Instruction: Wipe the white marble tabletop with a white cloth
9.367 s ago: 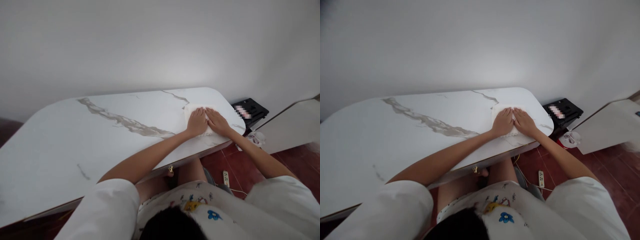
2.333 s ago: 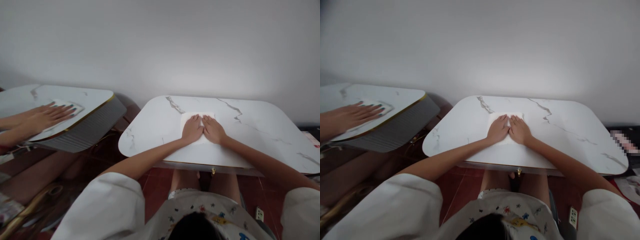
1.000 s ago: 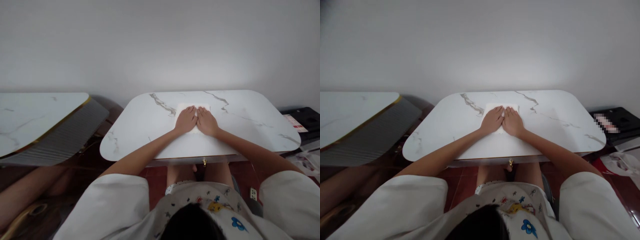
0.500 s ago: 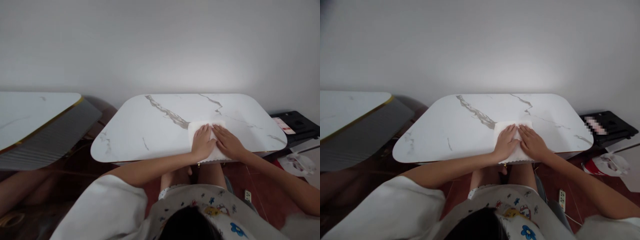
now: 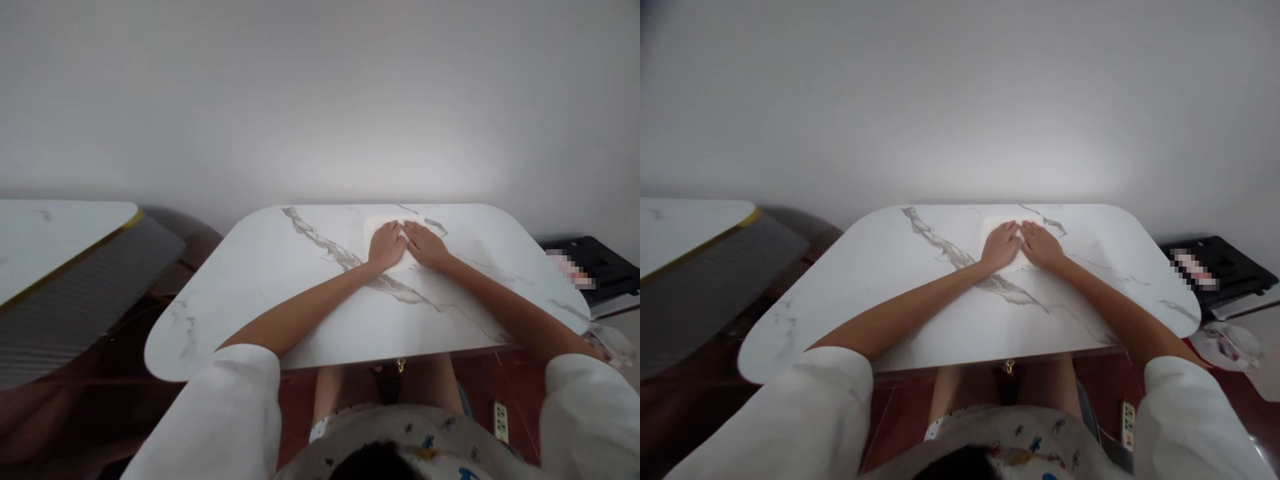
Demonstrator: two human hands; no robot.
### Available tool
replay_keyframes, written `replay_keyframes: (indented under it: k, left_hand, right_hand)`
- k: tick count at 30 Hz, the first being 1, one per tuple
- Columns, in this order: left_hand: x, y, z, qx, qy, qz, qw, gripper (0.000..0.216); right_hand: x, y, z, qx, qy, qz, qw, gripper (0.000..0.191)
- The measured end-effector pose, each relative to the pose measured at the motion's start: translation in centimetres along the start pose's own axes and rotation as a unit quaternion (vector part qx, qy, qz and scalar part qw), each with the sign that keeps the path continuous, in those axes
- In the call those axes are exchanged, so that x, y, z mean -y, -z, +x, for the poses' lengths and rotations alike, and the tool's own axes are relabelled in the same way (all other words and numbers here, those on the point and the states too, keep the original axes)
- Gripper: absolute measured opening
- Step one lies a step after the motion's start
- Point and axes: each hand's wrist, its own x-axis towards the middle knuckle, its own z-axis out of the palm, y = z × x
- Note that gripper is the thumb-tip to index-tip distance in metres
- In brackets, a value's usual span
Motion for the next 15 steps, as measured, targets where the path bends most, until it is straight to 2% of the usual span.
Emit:
replay_keyframes:
  k: [4,7,11,15]
  left_hand:
    - [3.0,-0.2,3.6,-0.012,0.007,0.034,0.999,0.042]
    - [4.1,-0.8,6.3,-0.019,0.018,0.058,0.998,0.043]
    - [3.6,-2.2,9.4,-0.03,-0.011,0.069,0.997,0.042]
    - [1.4,-3.7,11.4,-0.019,-0.052,0.063,0.996,0.041]
  right_hand:
    - [-0.8,-1.1,5.1,-0.012,0.012,-0.002,1.0,0.051]
    - [-2.3,-1.9,7.8,-0.017,0.003,0.001,1.0,0.051]
    - [-5.3,-2.3,9.2,-0.023,-0.014,-0.004,1.0,0.052]
    - [-8.1,-1.7,7.9,-0.017,-0.059,-0.017,0.998,0.053]
